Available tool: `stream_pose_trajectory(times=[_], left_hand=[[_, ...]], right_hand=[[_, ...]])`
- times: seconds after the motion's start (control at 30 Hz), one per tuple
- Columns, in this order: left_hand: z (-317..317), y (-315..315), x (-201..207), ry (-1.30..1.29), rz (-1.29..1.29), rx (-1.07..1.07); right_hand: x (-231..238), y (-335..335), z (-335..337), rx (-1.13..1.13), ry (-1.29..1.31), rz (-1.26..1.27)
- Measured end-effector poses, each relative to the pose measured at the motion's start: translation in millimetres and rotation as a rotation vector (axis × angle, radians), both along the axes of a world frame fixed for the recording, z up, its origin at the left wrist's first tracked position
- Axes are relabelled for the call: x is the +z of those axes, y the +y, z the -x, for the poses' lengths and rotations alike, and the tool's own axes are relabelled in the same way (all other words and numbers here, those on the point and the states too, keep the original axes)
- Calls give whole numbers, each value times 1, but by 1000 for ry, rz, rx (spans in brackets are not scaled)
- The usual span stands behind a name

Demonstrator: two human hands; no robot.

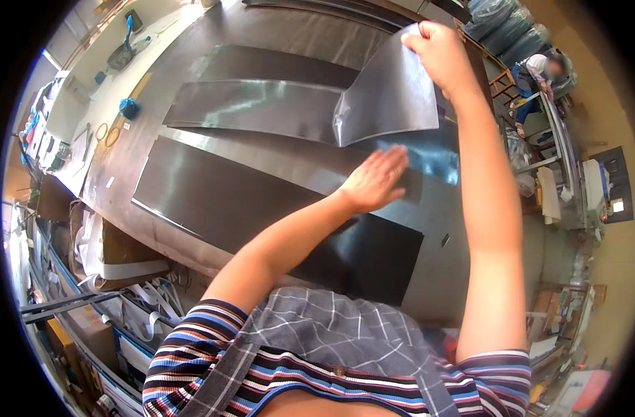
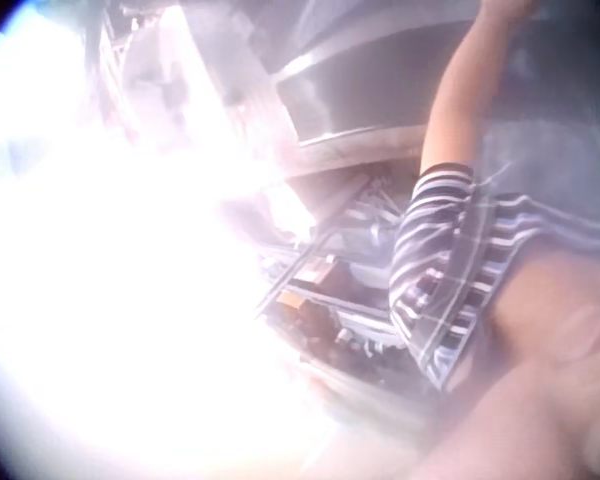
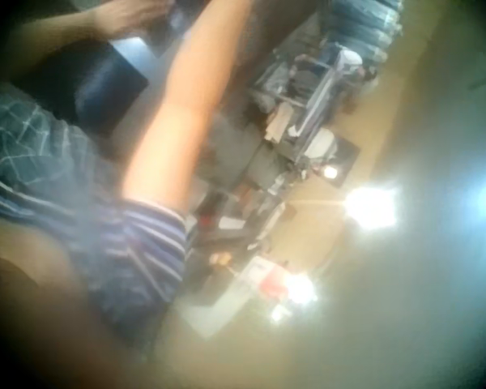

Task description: The person places a large white sheet into a machine for processing. After moving to a workbench, the person peels back a protective layer from black panels and aligns a new white material over them, pressing it down by hand to adhere it.

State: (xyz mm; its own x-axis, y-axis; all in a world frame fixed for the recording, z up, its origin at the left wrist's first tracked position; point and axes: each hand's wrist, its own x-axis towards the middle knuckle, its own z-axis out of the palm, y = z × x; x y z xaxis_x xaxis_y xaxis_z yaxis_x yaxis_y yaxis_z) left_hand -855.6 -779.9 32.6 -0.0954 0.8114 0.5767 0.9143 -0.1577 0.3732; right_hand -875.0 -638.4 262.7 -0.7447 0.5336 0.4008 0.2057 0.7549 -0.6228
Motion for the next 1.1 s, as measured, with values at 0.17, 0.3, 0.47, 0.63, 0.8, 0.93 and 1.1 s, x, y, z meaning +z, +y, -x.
stream_pose_trajectory(times=[0.17,0.3,0.47,0.63,0.8,0.93,1.1], left_hand=[[18,17,-47,-130,464,480],[42,-9,-50,-74,685,387],[107,-2,-96,-343,302,460],[210,-48,-82,-1964,-807,-570],[190,-87,4,-2110,-1282,-295],[232,-168,-142,-2169,-1382,-523],[163,-241,-56,-2189,-1292,135]], right_hand=[[15,0,-32,11,168,33],[127,-58,-91,132,596,304],[112,-14,-149,28,558,671],[8,-39,-208,43,543,879],[-136,-46,-327,-335,585,1159],[-208,-94,-384,-145,934,1870],[-267,-126,-449,-822,745,1732]])
